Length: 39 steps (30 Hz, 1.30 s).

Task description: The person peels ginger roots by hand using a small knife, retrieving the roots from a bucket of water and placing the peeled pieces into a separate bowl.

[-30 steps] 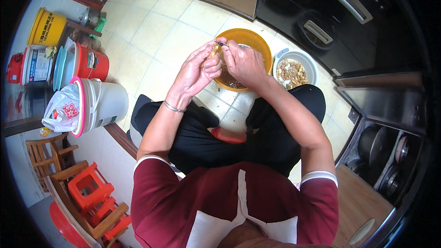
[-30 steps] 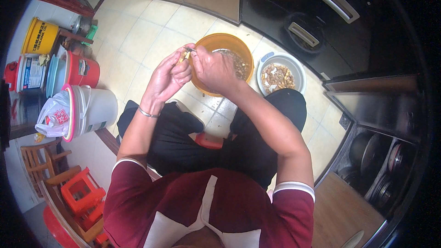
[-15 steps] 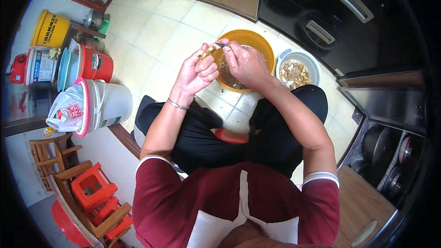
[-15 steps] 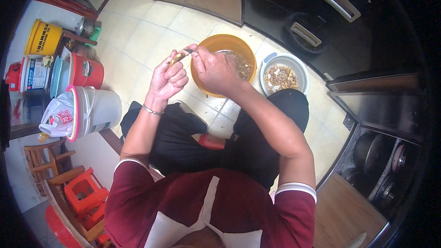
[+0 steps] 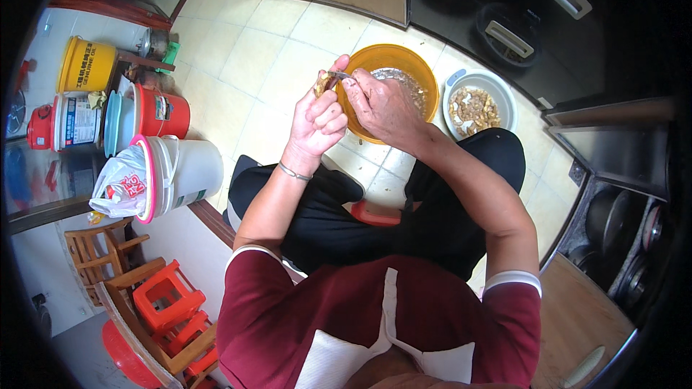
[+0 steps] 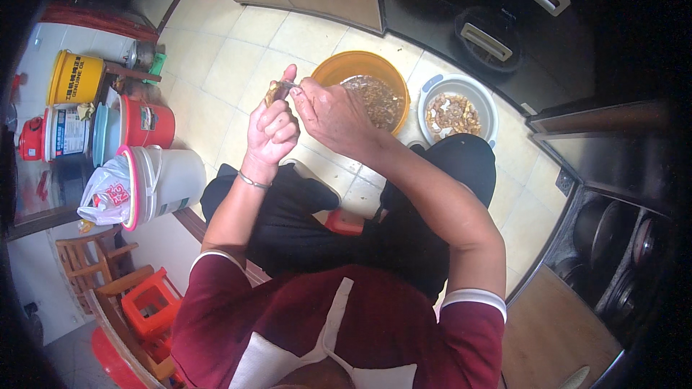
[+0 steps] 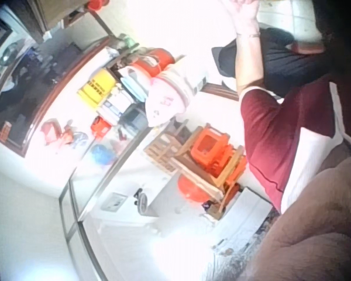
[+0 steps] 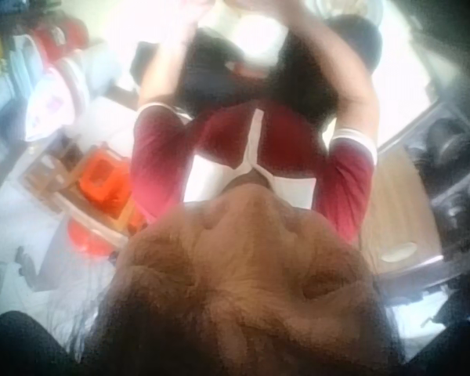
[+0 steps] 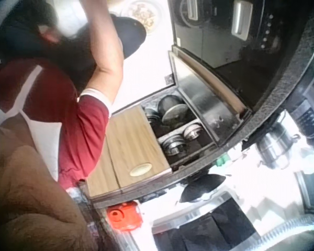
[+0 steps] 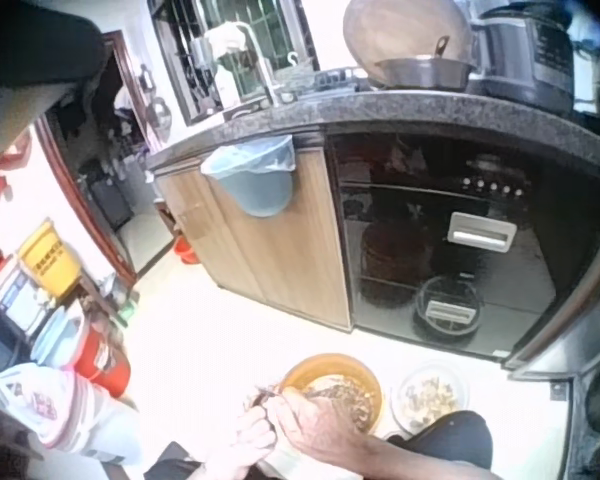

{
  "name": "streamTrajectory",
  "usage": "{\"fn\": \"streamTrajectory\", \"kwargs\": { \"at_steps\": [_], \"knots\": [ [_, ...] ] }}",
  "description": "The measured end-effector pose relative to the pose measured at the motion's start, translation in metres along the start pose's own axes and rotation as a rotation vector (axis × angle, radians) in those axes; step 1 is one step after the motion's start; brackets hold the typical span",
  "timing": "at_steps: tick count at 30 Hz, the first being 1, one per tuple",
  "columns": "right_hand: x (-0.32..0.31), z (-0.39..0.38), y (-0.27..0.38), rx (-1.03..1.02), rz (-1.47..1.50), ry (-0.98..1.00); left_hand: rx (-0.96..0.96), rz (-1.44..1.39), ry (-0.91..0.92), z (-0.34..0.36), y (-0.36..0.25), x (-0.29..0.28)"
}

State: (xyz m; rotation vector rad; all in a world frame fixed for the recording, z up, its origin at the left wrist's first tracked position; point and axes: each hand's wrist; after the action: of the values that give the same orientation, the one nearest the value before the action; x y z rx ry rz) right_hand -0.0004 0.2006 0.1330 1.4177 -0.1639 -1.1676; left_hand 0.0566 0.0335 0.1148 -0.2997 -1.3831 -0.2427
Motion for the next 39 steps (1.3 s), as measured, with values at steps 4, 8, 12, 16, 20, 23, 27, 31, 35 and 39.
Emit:
{"fn": "streamTrajectory", "kwargs": {
  "at_steps": [4, 8, 12, 16, 20, 23, 27, 31, 35, 39],
  "knots": [
    [0.005, 0.003, -0.006, -0.016, 0.007, -0.007, -0.010, -0.006, 0.000, 0.003, 0.003, -0.005],
    [0.005, 0.002, -0.006, 0.008, 0.022, -0.009, -0.018, 0.057, -0.014, 0.004, 0.003, -0.007],
    [0.000, 0.001, -0.004, 0.006, -0.181, -0.025, -0.020, 0.117, -0.074, 0.004, 0.003, -0.003],
    [-0.004, 0.000, -0.004, -0.070, -0.361, -0.089, -0.005, 0.096, -0.144, 0.004, 0.006, 0.004],
    [-0.003, 0.000, -0.015, -0.146, -0.481, -0.173, -0.033, 0.240, -0.153, 0.009, 0.008, 0.011],
    [-0.008, -0.001, -0.010, -0.084, -0.438, -0.123, -0.012, 0.349, -0.241, 0.011, 0.010, 0.012],
    [-0.007, -0.002, -0.002, 0.032, -0.274, -0.060, -0.015, 0.346, -0.240, 0.007, 0.004, 0.006],
    [-0.009, 0.000, -0.004, 0.128, -0.149, -0.016, 0.015, 0.319, -0.164, 0.006, 0.004, 0.002],
    [-0.008, -0.002, -0.006, 0.051, -0.178, -0.045, -0.010, 0.386, -0.127, 0.010, 0.005, 0.007],
    [-0.004, -0.002, -0.009, 0.017, -0.197, -0.036, 0.023, 0.507, -0.193, 0.012, 0.007, 0.009]
  ]
}}
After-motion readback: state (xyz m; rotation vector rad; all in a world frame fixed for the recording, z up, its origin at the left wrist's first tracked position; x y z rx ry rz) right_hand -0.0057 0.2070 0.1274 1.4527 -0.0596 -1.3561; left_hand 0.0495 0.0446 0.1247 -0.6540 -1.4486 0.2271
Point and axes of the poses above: each hand's wrist, its own z-axis towards the middle knuckle, its own x-axis out of the palm, y = z × x, and after that the axes turned 8 degrees about y, right-handed
